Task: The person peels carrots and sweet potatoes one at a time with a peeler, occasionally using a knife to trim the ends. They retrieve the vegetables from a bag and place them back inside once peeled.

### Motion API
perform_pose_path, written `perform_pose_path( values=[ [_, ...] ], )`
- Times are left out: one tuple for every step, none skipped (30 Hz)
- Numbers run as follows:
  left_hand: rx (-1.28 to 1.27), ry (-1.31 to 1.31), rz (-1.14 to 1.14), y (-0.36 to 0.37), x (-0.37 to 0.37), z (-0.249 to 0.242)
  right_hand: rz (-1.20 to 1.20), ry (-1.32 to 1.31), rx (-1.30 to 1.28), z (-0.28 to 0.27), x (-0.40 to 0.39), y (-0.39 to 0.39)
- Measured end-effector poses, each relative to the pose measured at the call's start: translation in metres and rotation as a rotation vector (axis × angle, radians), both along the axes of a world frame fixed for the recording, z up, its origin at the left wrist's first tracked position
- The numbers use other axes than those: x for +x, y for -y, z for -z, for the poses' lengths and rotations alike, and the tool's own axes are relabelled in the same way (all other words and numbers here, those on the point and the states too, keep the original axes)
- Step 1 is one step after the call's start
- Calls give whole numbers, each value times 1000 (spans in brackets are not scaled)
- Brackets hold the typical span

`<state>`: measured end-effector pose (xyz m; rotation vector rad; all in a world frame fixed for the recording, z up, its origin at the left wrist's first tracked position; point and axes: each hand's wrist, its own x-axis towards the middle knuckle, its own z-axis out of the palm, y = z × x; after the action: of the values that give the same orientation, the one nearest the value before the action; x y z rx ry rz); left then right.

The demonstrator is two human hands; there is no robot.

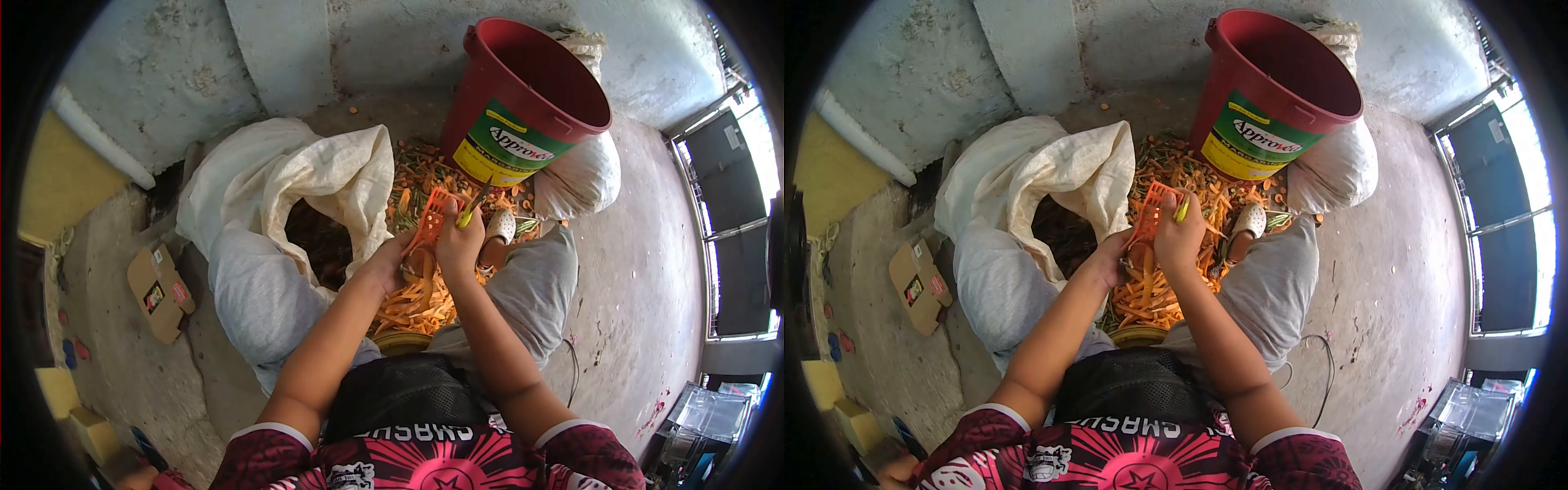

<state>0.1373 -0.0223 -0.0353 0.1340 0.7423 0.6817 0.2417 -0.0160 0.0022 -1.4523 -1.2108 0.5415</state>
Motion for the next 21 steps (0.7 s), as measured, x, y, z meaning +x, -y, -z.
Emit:
perform_pose_path(
  values=[
    [8, 9, -8, 0, 0, 0, 14, -3, -19, 4, 3, -2],
    [15, 18, -15, 1, 1, -1, 29, -7, -38, 6, 4, -3],
    [23, 27, -21, 2, 2, -5, 12, -39, -14, 4, 3, -3],
    [41, -14, -26, 3, 2, -10, -4, -70, 9, 1, 2, -1],
    [59, -56, -31, 4, 3, -17, -21, -103, 32, -1, 1, -1],
    [77, -98, -37, 4, 2, -22, -43, -78, -16, -1, 1, 0],
    [76, -65, -58, 2, 3, -15, -67, -54, -63, 0, 1, 0],
    [76, -33, -80, 0, 4, -3, -90, -29, -109, 0, 2, 0],
    [76, -1, -102, -2, 3, 0, -86, -35, -128, -1, 0, 0],
    [65, 5, -93, -2, 2, 2, -71, -25, -107, -1, -1, 0],
    [54, 11, -82, -3, 1, 2, -55, -14, -86, 0, -2, 0],
    [42, 18, -71, -2, 0, 2, -39, -2, -66, 0, -2, 0],
    [63, 59, -52, -2, 0, 3, -17, 4, -75, 1, -1, -1],
    [84, 100, -34, -2, 1, 5, 3, 11, -83, 3, 1, -3],
    [106, 140, -17, -2, 0, 7, 22, 17, -92, 6, 2, -4],
    [124, 132, -12, -2, 0, 10, 19, 8, -112, 8, 3, -5],
    [141, 124, -6, -2, 0, 12, 16, -1, -132, 10, 3, -5],
    [158, 117, 0, -3, 1, 14, 15, -10, -154, 9, 3, -5],
    [148, 106, -11, -3, 1, 17, 22, 1, -164, 7, 3, -5],
    [138, 95, -23, -3, 2, 20, 29, 12, -174, 4, 2, -4],
    [129, 83, -35, -3, 2, 19, 35, 22, -184, 2, 1, -3]
  ],
)
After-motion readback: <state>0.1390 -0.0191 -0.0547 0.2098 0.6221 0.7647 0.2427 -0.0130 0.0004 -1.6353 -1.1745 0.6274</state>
